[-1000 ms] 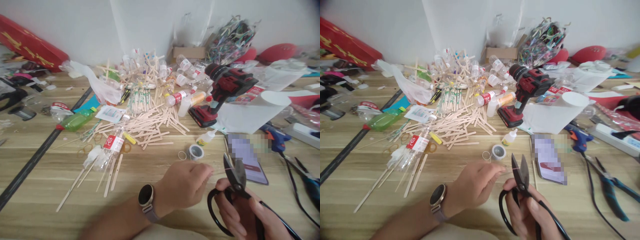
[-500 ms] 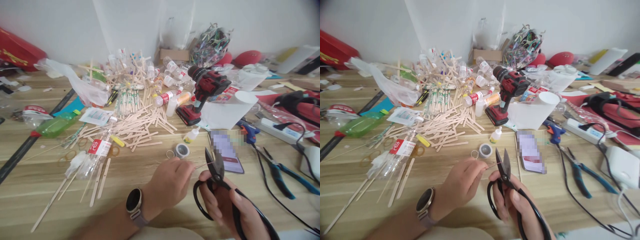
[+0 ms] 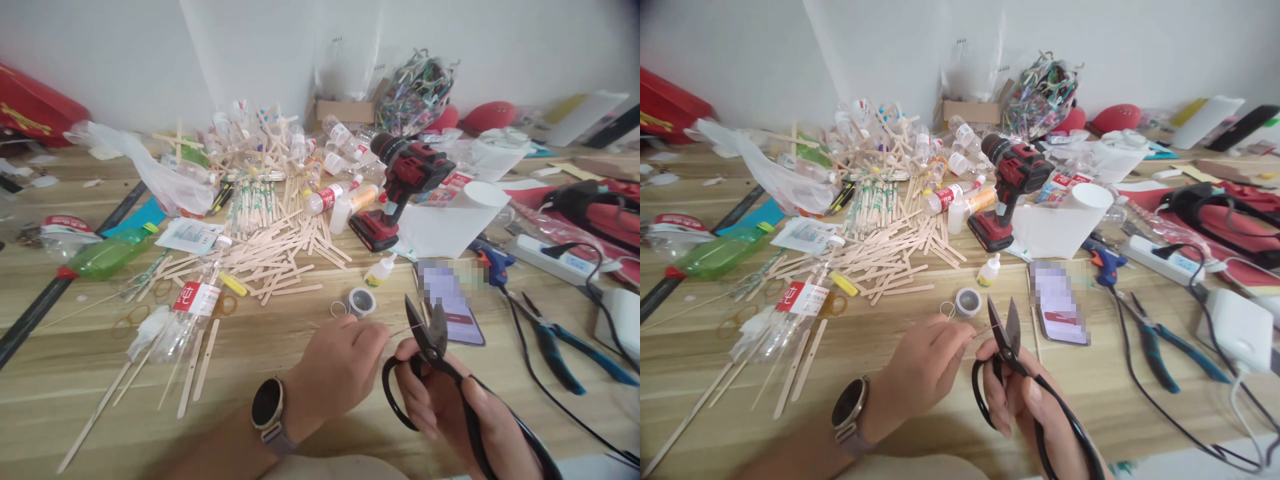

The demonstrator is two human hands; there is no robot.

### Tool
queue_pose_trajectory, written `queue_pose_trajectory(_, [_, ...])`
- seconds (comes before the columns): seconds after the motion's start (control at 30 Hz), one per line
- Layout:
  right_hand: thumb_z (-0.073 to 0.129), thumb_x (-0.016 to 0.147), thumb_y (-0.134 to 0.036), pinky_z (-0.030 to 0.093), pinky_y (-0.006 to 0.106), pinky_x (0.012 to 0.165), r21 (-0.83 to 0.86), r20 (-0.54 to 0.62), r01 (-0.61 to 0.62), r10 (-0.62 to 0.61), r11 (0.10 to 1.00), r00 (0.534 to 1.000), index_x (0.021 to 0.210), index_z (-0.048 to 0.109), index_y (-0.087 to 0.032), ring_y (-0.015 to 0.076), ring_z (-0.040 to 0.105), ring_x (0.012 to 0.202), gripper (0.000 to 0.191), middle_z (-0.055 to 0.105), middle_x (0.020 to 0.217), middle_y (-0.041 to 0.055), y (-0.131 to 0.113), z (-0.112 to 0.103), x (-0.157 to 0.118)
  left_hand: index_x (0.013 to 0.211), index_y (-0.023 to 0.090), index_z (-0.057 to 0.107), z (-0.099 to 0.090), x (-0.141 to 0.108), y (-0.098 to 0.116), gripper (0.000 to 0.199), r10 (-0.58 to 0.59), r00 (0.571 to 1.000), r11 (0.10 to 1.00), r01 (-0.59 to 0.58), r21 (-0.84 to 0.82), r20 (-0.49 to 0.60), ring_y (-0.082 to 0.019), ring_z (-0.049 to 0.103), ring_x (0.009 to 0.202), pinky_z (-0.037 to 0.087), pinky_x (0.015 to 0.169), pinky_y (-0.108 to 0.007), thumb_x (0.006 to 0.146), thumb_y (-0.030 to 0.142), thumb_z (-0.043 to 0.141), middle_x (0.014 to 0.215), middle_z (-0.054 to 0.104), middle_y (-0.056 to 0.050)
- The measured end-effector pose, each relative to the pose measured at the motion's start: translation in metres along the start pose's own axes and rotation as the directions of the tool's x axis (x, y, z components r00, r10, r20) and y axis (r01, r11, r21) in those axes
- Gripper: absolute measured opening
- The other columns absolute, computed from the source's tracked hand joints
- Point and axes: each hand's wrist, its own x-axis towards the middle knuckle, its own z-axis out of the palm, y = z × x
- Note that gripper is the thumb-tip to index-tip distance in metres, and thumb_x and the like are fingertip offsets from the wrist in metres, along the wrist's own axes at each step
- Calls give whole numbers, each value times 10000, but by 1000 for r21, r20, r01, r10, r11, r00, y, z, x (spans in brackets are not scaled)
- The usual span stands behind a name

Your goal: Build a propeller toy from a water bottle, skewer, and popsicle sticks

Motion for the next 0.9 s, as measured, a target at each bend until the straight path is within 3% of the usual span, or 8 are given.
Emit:
queue_pose_trajectory(0.3, [648, 737, -673, 203, 153, 348, -35, -105, -87, 83, 996, 991, 880, 638, -240, 45, 139, 435, 456, 325, 556, -84, -9, 7, -4, 942, 164, 592, 3, -3, -2, 261, 5, 1000, 999, -6, 44, 18, -181, 587, 654, 466, 585, -293, 954, 121, 334, 719, 668, -35])
queue_pose_trajectory(0.37, [575, 799, -670, 163, 148, 317, -56, -172, -24, 14, 998, 985, 822, 616, -261, 45, 65, 410, 412, 257, 516, -98, -16, -1, -6, 935, 161, 604, 2, -6, -4, 273, -33, 999, 998, 33, 51, 6, -180, 580, 627, 453, 564, -288, 960, 130, 334, 693, 654, -36])
queue_pose_trajectory(0.43, [516, 843, -656, 156, 153, 284, -164, -263, 148, -188, 975, 946, 800, 604, -281, 54, 73, 370, 387, 244, 478, -96, -23, -12, -9, 927, 156, 620, -1, -7, -5, 286, -93, 996, 996, 94, 9, -11, -178, 585, 626, 452, 569, -285, 977, 164, 338, 699, 655, -43])
queue_pose_trajectory(0.47, [537, 838, -638, 181, 160, 273, -293, -279, 249, -332, 923, 901, 829, 620, -284, 61, 139, 341, 364, 282, 457, -88, -26, -19, -10, 928, 155, 627, -2, -7, -6, 286, -131, 991, 991, 131, -41, -9, -176, 594, 637, 457, 584, -283, 984, 184, 348, 714, 663, -45])
queue_pose_trajectory(0.53, [631, 823, -531, 345, 195, 332, -652, -217, 230, -468, 723, 857, 886, 661, -268, 102, 380, 378, 272, 446, 481, -41, -27, -30, -11, 937, 162, 642, -7, -6, -8, 270, -210, 978, 961, 209, -178, 16, -169, 619, 693, 475, 641, -277, 989, 211, 381, 759, 683, -43])
queue_pose_trajectory(0.67, [700, 773, -327, 570, 303, 597, -955, 120, 176, -230, 240, 966, 1004, 701, -272, 229, 689, 697, 237, 707, 801, 58, -10, -37, -5, 961, 176, 684, -19, -2, -17, 233, -400, 916, 853, 359, -379, -32, -170, 633, 934, 487, 808, -273, 970, 226, 457, 982, 681, -72])
queue_pose_trajectory(0.8, [561, 781, -86, 588, 310, 690, -971, 237, 237, 23, -7, 971, 1240, 615, -324, 228, 709, 884, 519, 706, 1009, 61, 9, -28, 3, 960, 181, 707, -32, -7, -23, 259, -539, 837, 791, 463, -400, -97, -175, 613, 947, 481, 753, -255, 963, 268, 463, 1007, 643, -79])
queue_pose_trajectory(0.9, [560, 781, -66, 580, 300, 700, -932, 329, 333, 47, -146, 943, 1223, 628, -311, 222, 699, 889, 510, 704, 987, 55, 8, -20, 8, 985, 177, 697, -36, -15, -23, 291, -621, 783, 705, 568, -425, 17, -141, 583, 691, 451, 634, -235, 971, 304, 436, 735, 613, -12])
